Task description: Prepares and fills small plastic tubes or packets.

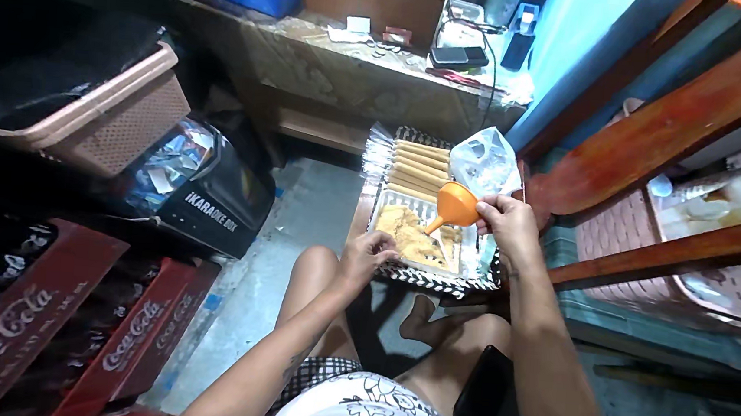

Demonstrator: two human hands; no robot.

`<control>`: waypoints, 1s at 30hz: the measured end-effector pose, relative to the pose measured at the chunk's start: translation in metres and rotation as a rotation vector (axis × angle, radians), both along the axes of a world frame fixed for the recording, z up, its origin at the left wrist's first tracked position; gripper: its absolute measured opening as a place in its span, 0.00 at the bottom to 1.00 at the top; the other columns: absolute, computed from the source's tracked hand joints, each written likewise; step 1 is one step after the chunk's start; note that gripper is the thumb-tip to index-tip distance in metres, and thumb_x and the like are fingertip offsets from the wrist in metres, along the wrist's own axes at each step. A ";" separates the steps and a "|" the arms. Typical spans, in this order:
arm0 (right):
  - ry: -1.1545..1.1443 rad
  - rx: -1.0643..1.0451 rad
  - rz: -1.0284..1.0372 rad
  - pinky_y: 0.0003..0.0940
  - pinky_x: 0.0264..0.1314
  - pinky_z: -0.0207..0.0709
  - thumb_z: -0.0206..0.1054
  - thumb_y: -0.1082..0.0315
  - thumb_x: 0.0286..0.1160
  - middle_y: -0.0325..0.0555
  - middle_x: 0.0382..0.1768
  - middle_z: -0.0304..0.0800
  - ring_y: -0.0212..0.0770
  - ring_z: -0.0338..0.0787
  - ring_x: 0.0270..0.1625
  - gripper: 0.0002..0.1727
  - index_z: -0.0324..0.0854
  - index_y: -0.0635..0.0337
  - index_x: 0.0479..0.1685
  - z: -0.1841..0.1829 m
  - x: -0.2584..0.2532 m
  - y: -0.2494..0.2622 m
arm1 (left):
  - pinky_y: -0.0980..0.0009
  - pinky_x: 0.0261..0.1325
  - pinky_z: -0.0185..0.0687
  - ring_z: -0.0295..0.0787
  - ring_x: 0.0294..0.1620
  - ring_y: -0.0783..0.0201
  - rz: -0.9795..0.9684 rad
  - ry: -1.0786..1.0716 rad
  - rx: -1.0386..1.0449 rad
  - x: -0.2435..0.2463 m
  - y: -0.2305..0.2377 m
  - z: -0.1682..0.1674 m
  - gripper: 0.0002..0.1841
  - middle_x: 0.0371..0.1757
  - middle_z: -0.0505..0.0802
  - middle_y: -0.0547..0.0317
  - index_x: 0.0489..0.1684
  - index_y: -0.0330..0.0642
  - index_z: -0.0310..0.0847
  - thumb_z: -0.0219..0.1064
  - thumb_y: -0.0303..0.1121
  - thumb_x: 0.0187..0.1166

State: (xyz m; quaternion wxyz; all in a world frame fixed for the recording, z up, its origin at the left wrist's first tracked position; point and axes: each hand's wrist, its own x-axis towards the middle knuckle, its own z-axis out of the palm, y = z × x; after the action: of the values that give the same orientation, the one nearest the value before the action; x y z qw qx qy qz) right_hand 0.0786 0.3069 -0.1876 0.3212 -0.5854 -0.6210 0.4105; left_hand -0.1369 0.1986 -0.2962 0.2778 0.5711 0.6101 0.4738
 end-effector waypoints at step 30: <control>-0.272 0.765 0.249 0.46 0.51 0.87 0.70 0.76 0.76 0.57 0.42 0.93 0.53 0.94 0.45 0.05 0.90 0.67 0.42 -0.019 -0.041 -0.068 | 0.69 0.40 0.83 0.86 0.33 0.66 -0.067 0.059 0.067 0.004 -0.004 0.003 0.11 0.37 0.93 0.51 0.44 0.32 0.91 0.78 0.31 0.70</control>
State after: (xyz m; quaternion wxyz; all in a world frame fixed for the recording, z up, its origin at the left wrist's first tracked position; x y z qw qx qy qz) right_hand 0.0373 0.2384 -0.2066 0.3783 -0.3932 -0.8314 0.1051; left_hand -0.1326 0.1946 -0.2930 0.2559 0.6139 0.5822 0.4675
